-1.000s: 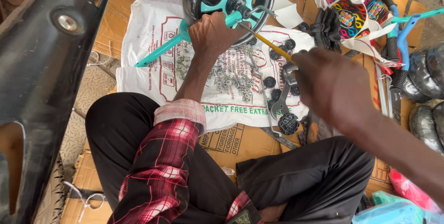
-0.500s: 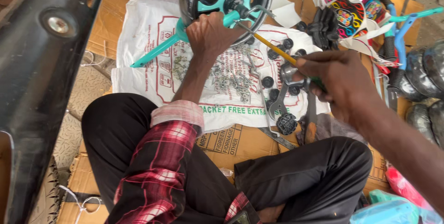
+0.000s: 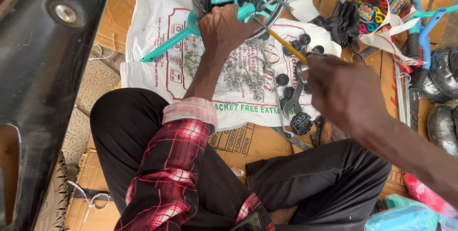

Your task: The person sits on the ground assembling a small tricycle wheel: they fit washers and a black hub bracket onto the wheel axle using a spanner, then attach the wheel to a teal metal fork, tightening the axle nut with a spanner and a screwdriver while steadying the wheel and fork by hand.

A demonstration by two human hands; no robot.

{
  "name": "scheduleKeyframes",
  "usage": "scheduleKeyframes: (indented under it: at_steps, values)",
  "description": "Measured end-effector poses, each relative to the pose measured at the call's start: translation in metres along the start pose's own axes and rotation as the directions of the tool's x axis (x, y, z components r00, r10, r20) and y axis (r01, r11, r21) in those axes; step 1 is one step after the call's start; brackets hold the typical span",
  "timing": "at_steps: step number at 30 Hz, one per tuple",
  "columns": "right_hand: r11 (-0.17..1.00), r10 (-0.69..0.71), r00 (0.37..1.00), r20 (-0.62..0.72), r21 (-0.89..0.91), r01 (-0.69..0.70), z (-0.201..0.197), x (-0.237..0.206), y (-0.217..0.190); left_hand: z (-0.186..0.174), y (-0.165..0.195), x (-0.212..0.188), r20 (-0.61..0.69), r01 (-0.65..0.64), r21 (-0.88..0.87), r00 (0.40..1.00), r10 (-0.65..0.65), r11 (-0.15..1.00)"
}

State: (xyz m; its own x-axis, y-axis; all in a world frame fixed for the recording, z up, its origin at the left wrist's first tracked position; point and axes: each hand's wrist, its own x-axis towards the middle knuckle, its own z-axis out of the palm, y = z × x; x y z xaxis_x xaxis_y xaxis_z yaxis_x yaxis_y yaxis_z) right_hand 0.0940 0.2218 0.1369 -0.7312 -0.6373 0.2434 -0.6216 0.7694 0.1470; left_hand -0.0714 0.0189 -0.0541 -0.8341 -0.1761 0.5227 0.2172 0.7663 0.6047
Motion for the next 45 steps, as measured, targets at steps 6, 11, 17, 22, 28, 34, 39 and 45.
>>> scheduleKeyframes:
  at_steps: [6, 11, 17, 22, 28, 34, 39, 45]
  values:
    - [-0.254, 0.599, 0.361, 0.715, 0.597, -0.761, 0.001, 0.012, 0.021, 0.003, -0.003, 0.000, -0.123, -0.057, 0.060, 0.990, 0.064, 0.997]
    - [-0.250, 0.452, 0.468, 0.760, 0.611, -0.751, 0.000, 0.016, 0.042, 0.002, -0.001, 0.000, -0.001, -0.013, 0.078, 1.000, 0.013, 0.997]
    - [1.000, 0.013, 0.999, 0.051, -0.029, -0.011, -0.005, -0.006, 0.022, 0.001, 0.000, 0.001, -0.122, -0.068, 0.059, 0.990, 0.075, 0.996]
    - [0.967, 0.079, 0.976, 0.204, -0.255, -0.025, 0.001, -0.005, 0.005, 0.001, 0.000, -0.001, -0.051, -0.017, 0.021, 0.999, 0.018, 1.000]
    - [0.752, 0.488, 0.848, 0.206, 0.394, -0.528, -0.003, 0.002, 0.005, 0.001, 0.004, 0.003, 0.024, -0.001, 0.051, 1.000, -0.001, 0.999]
    - [0.177, 0.599, 0.556, 0.577, 0.581, -0.794, -0.008, 0.004, 0.017, -0.002, 0.008, 0.001, 0.026, -0.041, 0.017, 0.999, 0.041, 0.999]
    - [1.000, 0.004, 1.000, 0.000, -0.009, -0.004, -0.004, -0.002, 0.023, -0.006, 0.003, 0.005, 0.092, 0.013, -0.002, 0.996, -0.013, 1.000]
    - [0.941, -0.062, 0.961, 0.271, -0.304, 0.146, 0.001, -0.003, 0.017, -0.003, 0.003, 0.004, 0.074, 0.022, 0.090, 0.997, -0.029, 0.996]
